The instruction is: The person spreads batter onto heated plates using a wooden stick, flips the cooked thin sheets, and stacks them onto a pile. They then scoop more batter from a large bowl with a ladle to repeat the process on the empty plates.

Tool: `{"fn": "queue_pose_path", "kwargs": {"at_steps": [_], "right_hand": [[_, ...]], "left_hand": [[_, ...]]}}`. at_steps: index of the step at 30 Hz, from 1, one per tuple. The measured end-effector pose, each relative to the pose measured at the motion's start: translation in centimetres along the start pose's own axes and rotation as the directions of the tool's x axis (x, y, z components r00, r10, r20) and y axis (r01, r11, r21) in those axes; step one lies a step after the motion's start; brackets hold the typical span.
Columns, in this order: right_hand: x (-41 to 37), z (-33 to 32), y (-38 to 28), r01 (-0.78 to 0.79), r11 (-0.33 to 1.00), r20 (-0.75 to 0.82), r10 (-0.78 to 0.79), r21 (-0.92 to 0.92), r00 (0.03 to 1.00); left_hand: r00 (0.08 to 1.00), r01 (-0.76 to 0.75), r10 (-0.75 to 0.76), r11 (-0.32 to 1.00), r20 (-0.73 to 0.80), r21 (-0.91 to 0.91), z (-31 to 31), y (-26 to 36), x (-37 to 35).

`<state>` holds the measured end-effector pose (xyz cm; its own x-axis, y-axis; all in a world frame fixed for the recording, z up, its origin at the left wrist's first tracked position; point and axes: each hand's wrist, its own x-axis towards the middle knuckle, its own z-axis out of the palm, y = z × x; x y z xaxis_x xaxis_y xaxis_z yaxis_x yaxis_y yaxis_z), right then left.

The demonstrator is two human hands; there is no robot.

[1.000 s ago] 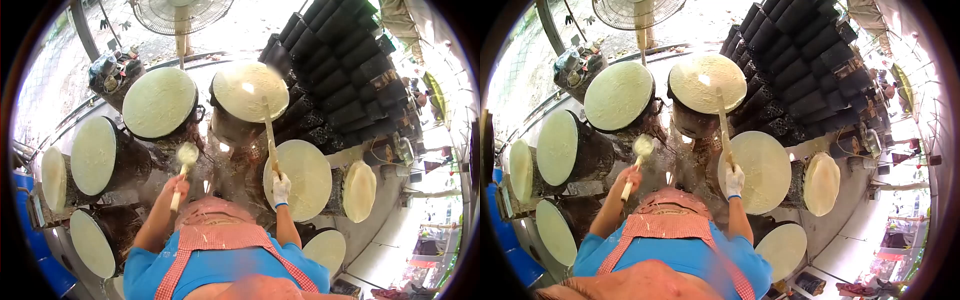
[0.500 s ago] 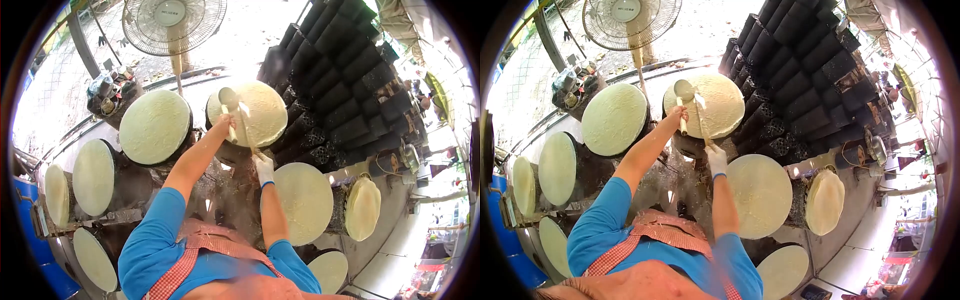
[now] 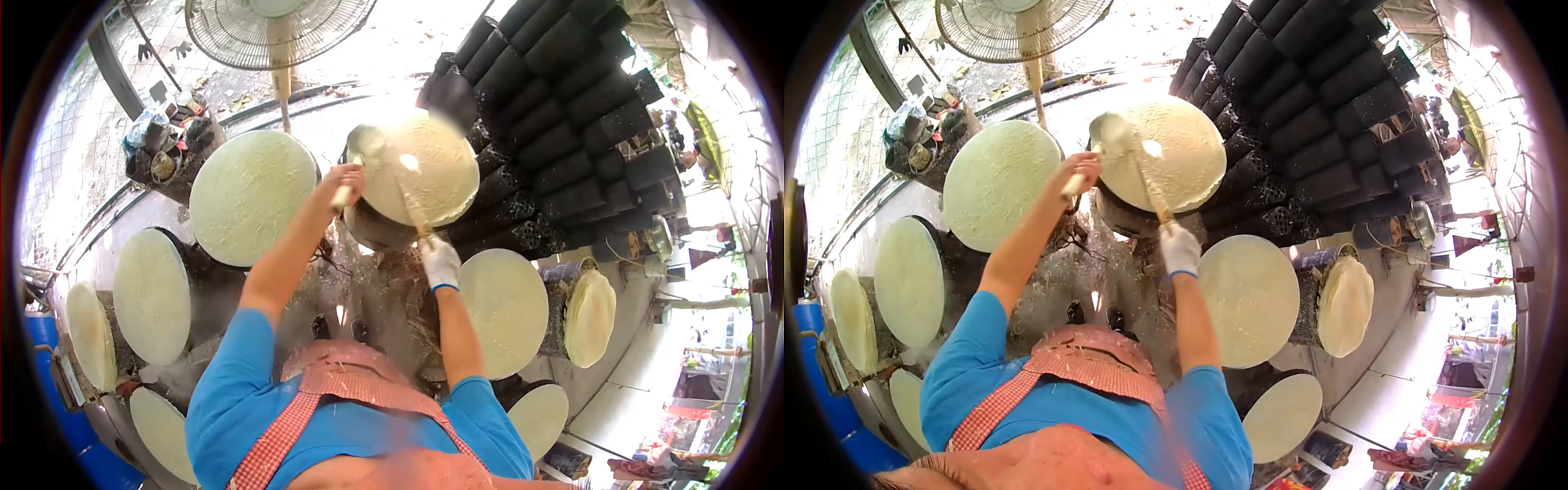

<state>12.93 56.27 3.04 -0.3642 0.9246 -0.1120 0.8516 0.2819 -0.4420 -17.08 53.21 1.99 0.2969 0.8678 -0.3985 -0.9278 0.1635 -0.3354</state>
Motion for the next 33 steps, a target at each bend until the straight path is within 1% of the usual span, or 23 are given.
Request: {"fn": "queue_pose_path", "kwargs": {"at_steps": [1,3,5,7,8,9,10,11,12,13,15,17,18,19,21,22,23,25,26,27,29,32,33], "right_hand": [[0.7,0.5,1.3,-0.024,0.997,-0.012,0.025,0.068,1.000],[1.0,3.6,2.8,-0.038,0.944,-0.013,0.045,0.329,0.999],[-0.3,4.4,0.2,0.010,0.946,0.046,-0.026,0.324,0.999],[-1.5,2.6,-2.9,-0.056,0.996,0.039,0.053,0.070,0.998],[-1.2,2.5,-2.1,-0.033,0.999,0.006,0.033,0.042,0.999],[-0.4,2.3,-1.0,-0.001,1.000,-0.028,0.001,0.011,1.000],[0.4,2.3,0.1,-0.047,0.998,-0.048,0.048,0.038,0.998],[1.1,3.4,1.8,-0.005,0.985,-0.110,0.024,0.170,0.994],[1.7,4.8,2.9,-0.018,0.883,-0.071,0.058,0.468,0.996],[1.9,6.2,2.8,-0.045,0.696,0.005,0.060,0.717,0.998],[-2.5,3.2,-3.2,-0.182,0.544,0.283,-0.109,0.819,0.953],[-4.0,6.7,-3.9,-0.253,0.507,0.478,-0.381,0.824,0.791],[-4.8,9.8,-3.4,-0.174,0.558,0.478,-0.463,0.812,0.747],[-7.7,9.3,-6.5,-0.232,0.576,0.551,-0.471,0.783,0.689],[-9.6,12.9,-8.9,0.079,0.757,0.615,-0.581,0.648,0.533],[-11.5,13.6,-11.2,0.305,0.668,0.552,-0.738,0.679,0.387],[-13.1,14.6,-12.9,0.377,0.644,0.573,-0.765,0.666,0.295],[-18.2,14.8,-17.8,0.604,0.397,0.462,-0.885,0.691,0.054],[-22.0,13.1,-20.8,0.631,0.385,0.496,-0.868,0.674,0.000],[-24.1,14.8,-22.4,0.659,0.494,0.642,-0.766,0.567,0.022],[-28.7,15.4,-24.3,0.773,0.361,0.592,-0.805,0.522,-0.023],[-33.3,17.6,-24.7,0.915,0.184,0.536,-0.844,0.358,-0.040],[-34.6,17.2,-24.1,0.952,0.126,0.546,-0.836,0.279,-0.049]], "left_hand": [[0.984,0.132,-0.130,0.991,0.123,-0.012,-0.4,0.1,-2.8],[0.977,-0.003,-0.064,0.949,0.204,0.315,-3.1,-0.1,-6.4],[0.991,-0.031,0.000,0.972,0.131,0.233,-2.7,-1.8,-10.1],[1.000,-0.001,0.000,0.998,0.013,0.070,-2.0,-2.6,-13.8],[0.981,0.128,-0.133,0.991,0.144,0.048,-3.2,-2.7,-15.5],[0.986,0.096,-0.101,0.994,0.133,0.048,-2.8,-4.7,-18.1],[0.947,0.147,-0.169,0.984,0.274,0.097,-5.0,-5.3,-20.1],[0.885,0.180,-0.228,0.972,0.406,0.152,-7.5,-6.3,-22.2],[0.923,0.053,-0.095,0.991,0.374,0.122,-9.3,-8.5,-24.0],[0.938,-0.098,0.064,0.992,0.342,0.084,-11.1,-10.7,-25.9],[0.848,-0.099,-0.030,0.972,0.528,0.214,-17.2,-12.9,-27.7],[0.930,-0.249,0.308,0.930,0.202,-0.269,-19.0,-18.0,-30.2],[0.913,-0.287,0.360,0.901,0.191,-0.324,-22.3,-19.4,-30.6],[0.904,-0.299,0.389,0.871,0.176,-0.390,-26.3,-22.0,-30.4],[0.858,-0.391,0.504,0.766,0.100,-0.509,-29.5,-27.5,-32.5],[0.792,-0.442,0.599,0.697,0.119,-0.564,-31.4,-30.4,-33.0],[0.721,-0.531,0.691,0.599,0.052,-0.599,-32.3,-33.0,-34.1],[0.581,-0.651,0.811,0.411,-0.069,-0.638,-33.3,-38.0,-36.0],[0.517,-0.690,0.846,0.324,-0.128,-0.647,-33.6,-40.3,-36.9],[0.457,-0.724,0.869,0.240,-0.189,-0.647,-34.2,-42.6,-37.8],[0.324,-0.782,0.901,0.082,-0.290,-0.618,-36.3,-47.2,-38.3],[0.186,-0.697,0.949,-0.056,-0.255,-0.715,-40.7,-51.8,-39.0],[0.184,-0.637,0.958,-0.054,-0.219,-0.769,-41.9,-53.2,-39.4]]}}
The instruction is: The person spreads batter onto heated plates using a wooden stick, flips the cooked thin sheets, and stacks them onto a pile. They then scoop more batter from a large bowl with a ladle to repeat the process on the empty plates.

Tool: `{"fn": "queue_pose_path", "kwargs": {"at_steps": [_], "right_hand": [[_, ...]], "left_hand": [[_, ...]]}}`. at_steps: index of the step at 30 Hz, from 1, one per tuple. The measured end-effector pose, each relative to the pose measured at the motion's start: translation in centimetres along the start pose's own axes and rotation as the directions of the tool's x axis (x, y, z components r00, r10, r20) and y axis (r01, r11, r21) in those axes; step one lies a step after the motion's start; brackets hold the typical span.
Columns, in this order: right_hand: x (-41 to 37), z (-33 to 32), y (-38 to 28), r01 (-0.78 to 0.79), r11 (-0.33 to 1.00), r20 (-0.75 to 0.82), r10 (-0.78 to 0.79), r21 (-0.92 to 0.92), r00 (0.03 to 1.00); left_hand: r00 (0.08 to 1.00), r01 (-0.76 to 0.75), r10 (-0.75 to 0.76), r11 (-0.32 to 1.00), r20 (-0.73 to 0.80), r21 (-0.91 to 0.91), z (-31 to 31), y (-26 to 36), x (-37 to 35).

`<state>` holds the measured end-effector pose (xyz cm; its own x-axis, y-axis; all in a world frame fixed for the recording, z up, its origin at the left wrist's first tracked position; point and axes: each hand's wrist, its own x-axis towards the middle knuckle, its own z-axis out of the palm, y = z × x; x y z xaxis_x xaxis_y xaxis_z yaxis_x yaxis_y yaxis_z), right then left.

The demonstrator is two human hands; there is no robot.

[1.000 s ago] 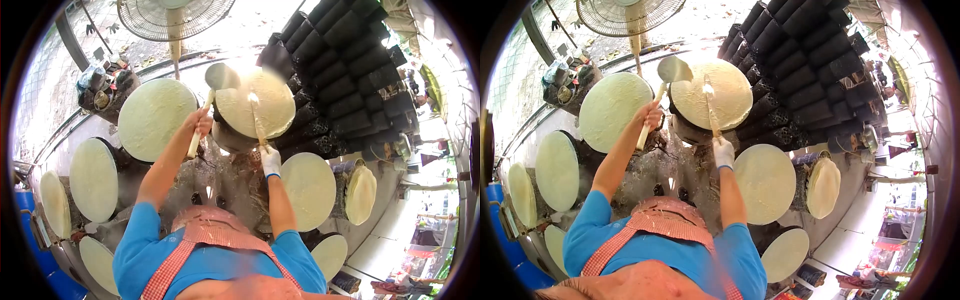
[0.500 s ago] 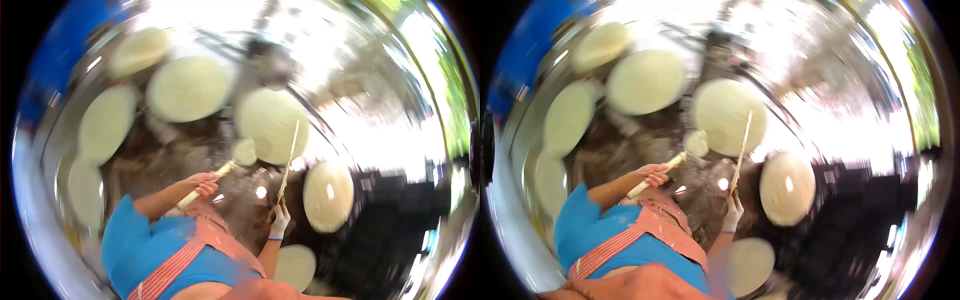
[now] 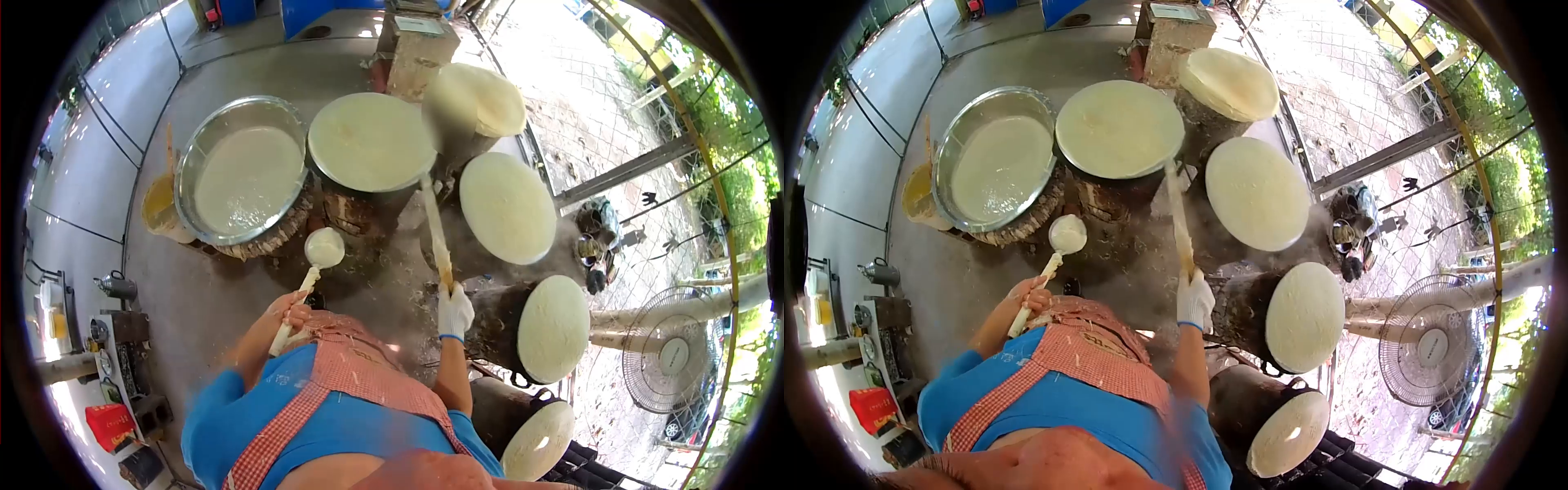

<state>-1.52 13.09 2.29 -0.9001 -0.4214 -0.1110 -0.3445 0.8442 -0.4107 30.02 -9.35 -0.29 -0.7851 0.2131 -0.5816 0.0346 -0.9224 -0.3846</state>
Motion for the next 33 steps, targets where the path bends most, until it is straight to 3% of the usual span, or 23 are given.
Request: {"fn": "queue_pose_path", "kwargs": {"at_steps": [2,3,5,11,15,16,21,24,26,29,30,33], "right_hand": [[-1.8,1.4,-2.0,0.049,0.986,0.049,-0.041,-0.161,0.998],[-2.7,1.8,-3.6,0.075,0.979,0.128,-0.051,-0.190,0.991],[-4.5,2.1,-7.4,0.150,0.966,0.255,-0.095,-0.208,0.962],[2.5,8.6,-19.6,0.400,0.901,0.225,-0.359,-0.170,0.906],[10.1,13.0,-27.2,0.609,0.751,0.255,-0.555,-0.256,0.792],[12.1,13.9,-28.1,0.649,0.714,0.268,-0.592,-0.264,0.760],[18.6,14.2,-32.8,0.815,0.546,0.506,-0.657,-0.192,0.559],[23.5,12.0,-34.2,0.819,0.527,0.504,-0.656,-0.227,0.562],[27.1,8.4,-35.8,0.785,0.589,0.342,-0.710,-0.191,0.616],[31.1,-0.4,-40.8,0.738,0.647,0.252,-0.694,-0.190,0.674],[33.4,-2.0,-41.1,0.717,0.664,0.219,-0.683,-0.212,0.697],[38.9,-7.0,-43.0,0.543,0.838,0.231,-0.520,-0.048,0.822]], "left_hand": [[0.997,0.058,-0.050,0.988,0.061,-0.143,-1.4,2.9,-2.1],[1.000,-0.016,0.018,0.994,0.018,-0.112,-0.3,3.6,-3.4],[0.998,0.061,-0.056,0.981,0.036,-0.186,-1.4,6.3,-5.5],[0.985,0.087,-0.060,0.981,0.159,-0.172,-3.3,12.3,-7.8],[0.964,0.048,0.026,0.962,0.266,-0.268,-3.4,11.3,-8.8],[0.982,-0.038,0.079,0.972,0.170,-0.233,-2.7,10.5,-9.1],[0.987,-0.043,0.079,0.968,0.138,-0.246,-4.8,10.8,-10.3],[0.988,0.002,0.045,0.955,0.151,-0.296,-6.3,11.0,-10.0],[0.993,-0.018,0.050,0.957,0.105,-0.291,-5.5,11.7,-10.0],[0.997,-0.076,0.078,0.967,-0.002,-0.243,-3.5,12.3,-9.7],[0.997,-0.079,0.080,0.968,-0.005,-0.238,-3.2,12.5,-8.9],[0.990,-0.136,0.139,0.967,-0.001,-0.215,-1.4,12.6,-7.6]]}}
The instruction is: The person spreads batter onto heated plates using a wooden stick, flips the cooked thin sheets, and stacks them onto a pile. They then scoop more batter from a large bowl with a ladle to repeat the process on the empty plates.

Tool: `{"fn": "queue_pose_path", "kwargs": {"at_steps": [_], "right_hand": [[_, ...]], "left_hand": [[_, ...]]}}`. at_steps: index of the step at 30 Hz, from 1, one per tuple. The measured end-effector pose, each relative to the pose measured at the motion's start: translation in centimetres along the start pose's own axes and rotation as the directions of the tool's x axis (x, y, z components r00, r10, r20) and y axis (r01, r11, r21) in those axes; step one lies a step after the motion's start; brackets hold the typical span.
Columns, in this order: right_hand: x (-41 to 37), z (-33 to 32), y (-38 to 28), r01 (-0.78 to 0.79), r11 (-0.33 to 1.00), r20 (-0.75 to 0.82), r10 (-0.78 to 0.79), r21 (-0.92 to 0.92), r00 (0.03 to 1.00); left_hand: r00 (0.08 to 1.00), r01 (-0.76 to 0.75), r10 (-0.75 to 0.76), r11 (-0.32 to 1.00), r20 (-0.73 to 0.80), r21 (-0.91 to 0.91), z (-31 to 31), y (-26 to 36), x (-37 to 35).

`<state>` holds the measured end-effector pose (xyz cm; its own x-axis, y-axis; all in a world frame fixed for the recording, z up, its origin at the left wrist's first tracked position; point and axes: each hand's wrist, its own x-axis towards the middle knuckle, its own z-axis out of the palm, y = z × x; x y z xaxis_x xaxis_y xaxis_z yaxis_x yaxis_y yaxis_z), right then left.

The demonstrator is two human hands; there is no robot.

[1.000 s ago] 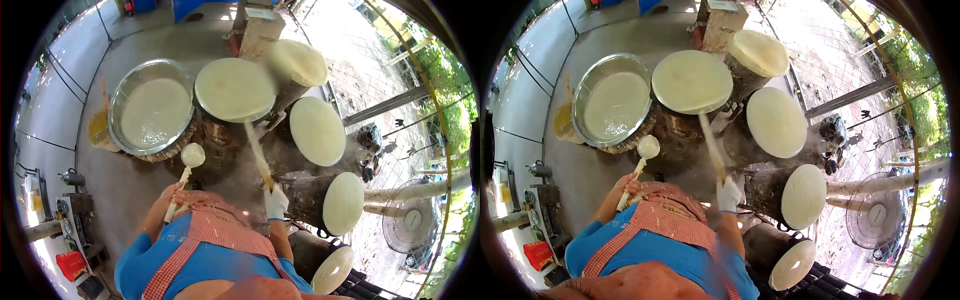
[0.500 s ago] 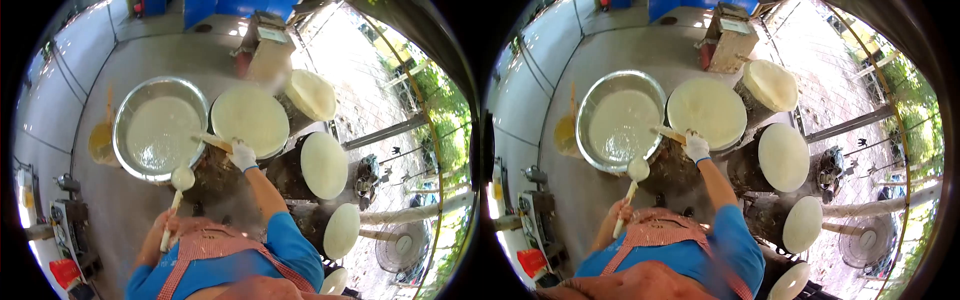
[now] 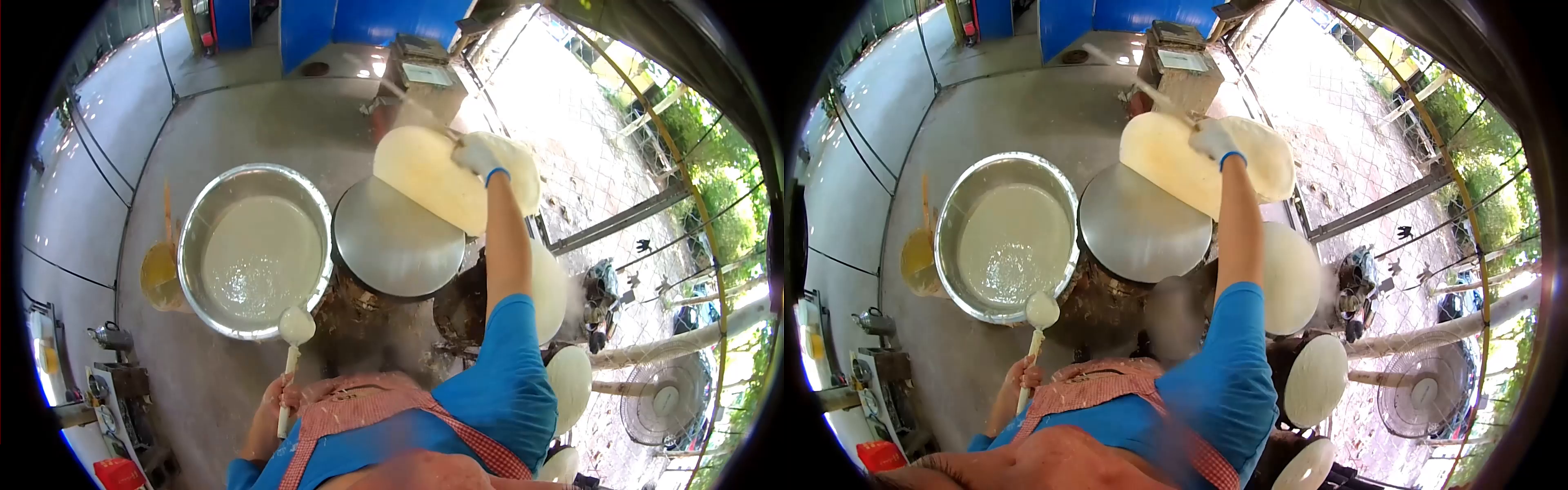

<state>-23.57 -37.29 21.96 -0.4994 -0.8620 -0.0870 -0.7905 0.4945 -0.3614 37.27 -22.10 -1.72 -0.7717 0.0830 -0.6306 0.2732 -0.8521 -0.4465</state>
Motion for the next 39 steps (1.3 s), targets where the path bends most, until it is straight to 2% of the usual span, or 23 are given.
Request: {"fn": "queue_pose_path", "kwargs": {"at_steps": [5,6,7,12,13,14,15,16,17,18,19,20,21,23,24,26,29,30,33,35,36,38,39], "right_hand": [[4.2,-9.5,6.0,-0.076,0.982,-0.060,0.088,0.172,0.994],[6.3,-10.7,9.6,-0.029,0.961,-0.173,0.079,0.275,0.982],[6.7,-13.0,11.6,-0.010,0.937,-0.152,0.067,0.349,0.986],[9.5,-15.8,27.5,-0.131,0.742,-0.234,0.366,0.657,0.901],[9.2,-14.3,30.7,-0.054,0.659,-0.265,0.375,0.750,0.888],[8.8,-12.6,32.4,-0.098,0.632,-0.278,0.468,0.769,0.839],[7.7,-10.6,34.3,-0.077,0.487,-0.210,0.507,0.870,0.836],[8.0,-7.4,37.8,0.037,0.421,-0.273,0.516,0.906,0.812],[6.6,-5.7,38.0,0.026,0.434,-0.283,0.540,0.900,0.793],[7.5,-1.9,41.8,0.092,0.300,-0.254,0.563,0.950,0.787],[6.4,-0.2,41.5,0.091,0.352,-0.308,0.631,0.931,0.712],[6.2,2.5,43.1,0.098,0.221,-0.225,0.674,0.970,0.704],[6.8,5.2,44.9,0.021,0.132,-0.116,0.768,0.991,0.629],[7.1,8.7,47.8,-0.100,0.002,0.054,0.834,0.995,0.550],[7.5,9.4,48.6,-0.104,-0.007,0.064,0.833,0.995,0.549],[7.3,10.8,50.1,-0.127,-0.020,0.086,0.838,0.992,0.539],[5.8,10.0,49.2,-0.360,0.217,0.052,0.792,0.908,0.609],[5.5,10.8,49.7,-0.389,0.359,-0.078,0.812,0.848,0.579],[0.6,5.6,39.2,-0.494,0.739,-0.447,0.672,0.459,0.591],[0.2,6.2,35.1,-0.312,0.809,-0.425,0.541,0.498,0.725],[0.3,7.3,32.3,-0.215,0.826,-0.396,0.457,0.521,0.796],[0.6,9.4,25.2,-0.205,0.752,-0.131,0.361,0.627,0.923],[0.3,10.5,21.2,-0.235,0.708,0.015,0.303,0.666,0.953]], "left_hand": [[0.971,-0.022,0.067,0.981,0.231,-0.192,2.6,-3.8,4.3],[0.960,-0.024,0.080,0.978,0.268,-0.207,2.8,-4.6,5.5],[0.953,-0.061,0.124,0.973,0.278,-0.224,3.7,-5.5,6.4],[0.900,-0.176,0.256,0.954,0.352,-0.243,7.8,-8.9,11.2],[0.904,-0.169,0.253,0.952,0.344,-0.255,9.6,-10.2,11.2],[0.908,-0.168,0.257,0.947,0.331,-0.273,10.8,-11.2,10.7],[0.911,-0.195,0.273,0.946,0.309,-0.261,11.5,-11.7,10.9],[0.911,-0.225,0.293,0.942,0.289,-0.248,12.0,-11.8,11.0],[0.909,-0.256,0.316,0.938,0.271,-0.234,12.6,-11.7,11.2],[0.912,-0.277,0.338,0.926,0.234,-0.258,12.9,-11.7,11.3],[0.916,-0.256,0.321,0.930,0.242,-0.263,13.4,-11.7,11.5],[0.918,-0.235,0.305,0.934,0.253,-0.270,13.9,-11.8,11.6],[0.920,-0.217,0.291,0.936,0.263,-0.276,14.3,-11.7,11.6],[0.909,-0.220,0.295,0.939,0.294,-0.263,14.7,-11.5,11.9],[0.905,-0.222,0.298,0.940,0.305,-0.260,14.9,-11.5,11.9],[0.903,-0.229,0.303,0.939,0.304,-0.255,14.7,-11.6,11.8],[0.907,-0.226,0.303,0.936,0.291,-0.270,16.1,-11.2,12.1],[0.907,-0.222,0.310,0.928,0.286,-0.299,17.0,-11.4,12.0],[0.914,-0.199,0.291,0.929,0.284,-0.313,15.2,-9.1,11.9],[0.850,-0.242,0.344,0.928,0.399,-0.284,12.6,-7.3,12.3],[0.769,-0.378,0.453,0.891,0.452,-0.251,12.3,-7.1,12.3],[0.636,-0.442,0.486,0.866,0.600,-0.234,12.0,-6.0,11.0],[0.622,-0.578,0.581,0.793,0.525,-0.193,11.0,-5.0,10.3]]}}
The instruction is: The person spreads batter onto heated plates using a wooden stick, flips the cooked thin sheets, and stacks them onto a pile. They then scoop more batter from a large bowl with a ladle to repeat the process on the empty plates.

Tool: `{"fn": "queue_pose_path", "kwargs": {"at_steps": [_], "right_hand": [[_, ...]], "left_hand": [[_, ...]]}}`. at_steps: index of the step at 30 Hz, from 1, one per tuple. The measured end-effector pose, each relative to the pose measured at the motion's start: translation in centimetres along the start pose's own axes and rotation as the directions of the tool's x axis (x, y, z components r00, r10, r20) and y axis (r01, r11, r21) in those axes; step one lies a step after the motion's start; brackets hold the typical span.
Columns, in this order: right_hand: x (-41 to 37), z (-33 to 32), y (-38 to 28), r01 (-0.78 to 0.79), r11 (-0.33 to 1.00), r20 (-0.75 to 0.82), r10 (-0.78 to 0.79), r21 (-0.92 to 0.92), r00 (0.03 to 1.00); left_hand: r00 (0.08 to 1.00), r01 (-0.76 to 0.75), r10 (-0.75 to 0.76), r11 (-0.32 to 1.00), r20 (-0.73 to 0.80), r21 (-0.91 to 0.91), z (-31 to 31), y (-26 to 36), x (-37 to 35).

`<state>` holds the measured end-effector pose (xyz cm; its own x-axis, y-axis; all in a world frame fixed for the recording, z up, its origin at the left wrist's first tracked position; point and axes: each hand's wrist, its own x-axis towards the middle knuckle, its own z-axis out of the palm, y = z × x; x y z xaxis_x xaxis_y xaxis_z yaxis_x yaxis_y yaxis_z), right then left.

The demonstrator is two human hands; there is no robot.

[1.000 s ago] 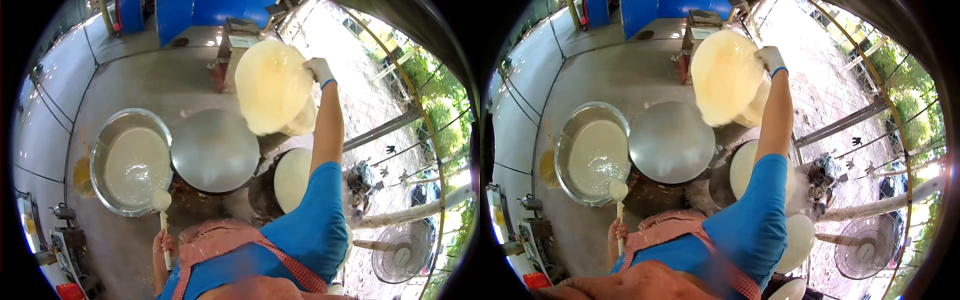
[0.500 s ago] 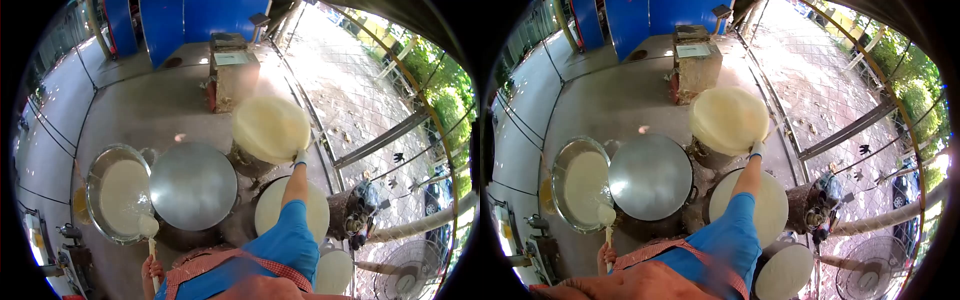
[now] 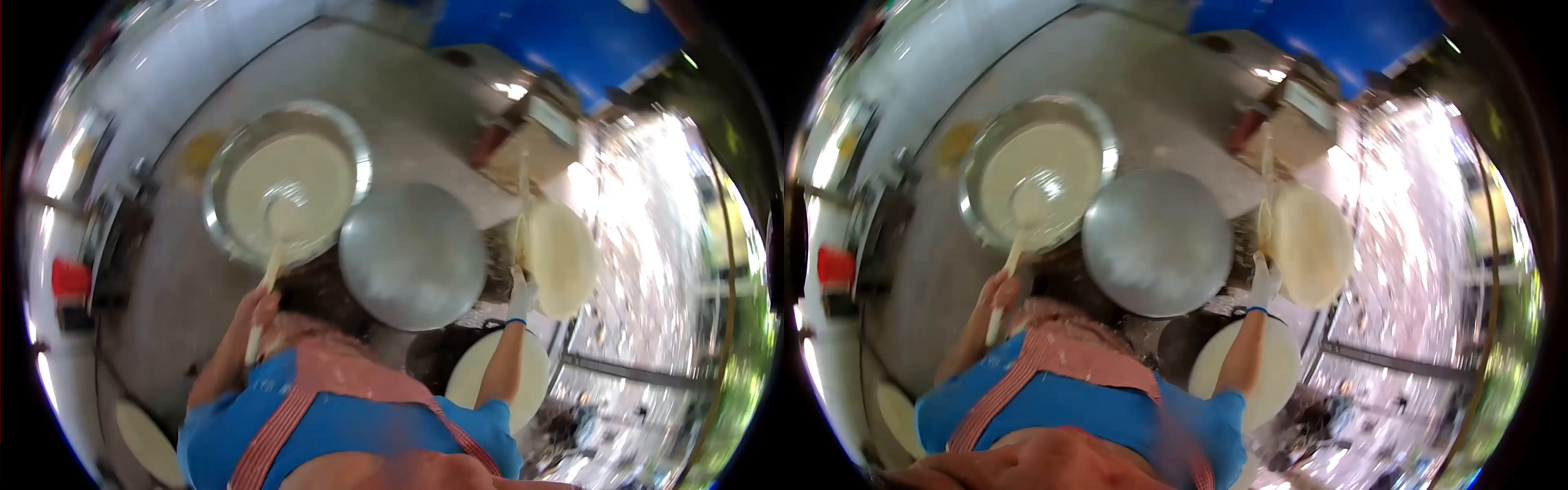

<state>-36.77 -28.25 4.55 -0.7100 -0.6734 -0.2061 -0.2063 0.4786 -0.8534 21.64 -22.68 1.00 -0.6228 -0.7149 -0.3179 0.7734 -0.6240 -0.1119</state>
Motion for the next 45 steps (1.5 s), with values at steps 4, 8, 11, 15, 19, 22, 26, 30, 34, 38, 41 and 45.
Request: {"fn": "queue_pose_path", "kwargs": {"at_steps": [4,8,11,15,19,22,26,30,34,38,41,45], "right_hand": [[-6.5,14.8,-8.1,0.314,0.862,0.449,-0.114,-0.399,0.886],[-14.0,30.7,-11.1,0.743,0.461,0.739,-0.239,-0.485,0.630],[-20.1,36.6,-12.7,0.789,0.204,0.802,-0.028,-0.580,0.597],[-23.3,37.6,-12.0,0.696,0.366,0.730,-0.061,-0.618,0.681],[-28.2,36.8,-6.7,0.542,0.557,0.649,-0.006,-0.630,0.761],[-33.0,33.6,-9.3,0.425,0.669,0.557,-0.020,-0.609,0.830],[-34.7,30.6,-12.9,0.580,0.729,0.383,-0.451,-0.364,0.806],[-31.8,27.6,-20.1,0.743,0.609,0.210,-0.716,-0.278,0.666],[-30.8,24.3,-27.6,0.793,0.602,-0.045,-0.793,0.089,0.607],[-31.2,25.4,-26.0,0.562,0.712,0.124,-0.659,0.420,0.742],[-33.2,29.7,-17.1,0.168,0.891,0.435,-0.362,0.422,0.825],[-37.0,27.7,-8.1,0.162,0.984,0.403,-0.116,-0.081,0.908]], "left_hand": [[0.971,-0.105,0.172,0.931,-0.166,0.349,0.8,9.6,0.7],[0.899,0.106,0.206,0.754,-0.386,0.649,-6.6,22.3,5.6],[0.766,0.364,0.222,0.623,-0.603,0.692,-12.6,27.7,8.5],[0.726,0.468,0.140,0.618,-0.674,0.632,-14.5,29.6,10.0],[0.822,0.352,0.006,0.781,-0.570,0.516,-10.9,28.6,9.3],[0.931,0.240,-0.098,0.891,-0.351,0.386,-3.2,28.0,6.6],[0.968,0.125,-0.002,0.868,-0.249,0.480,13.5,26.9,2.0],[0.984,-0.033,0.163,0.541,-0.066,0.840,29.0,23.8,-4.6],[0.902,-0.289,0.354,0.064,0.249,0.955,37.9,22.2,-9.8],[0.830,-0.437,0.299,-0.176,0.471,0.882,35.5,25.8,-9.0],[0.965,0.011,0.239,0.361,-0.104,0.932,25.6,27.5,-5.8],[0.897,0.400,-0.189,0.734,-0.400,0.550,20.4,26.4,-5.2]]}}
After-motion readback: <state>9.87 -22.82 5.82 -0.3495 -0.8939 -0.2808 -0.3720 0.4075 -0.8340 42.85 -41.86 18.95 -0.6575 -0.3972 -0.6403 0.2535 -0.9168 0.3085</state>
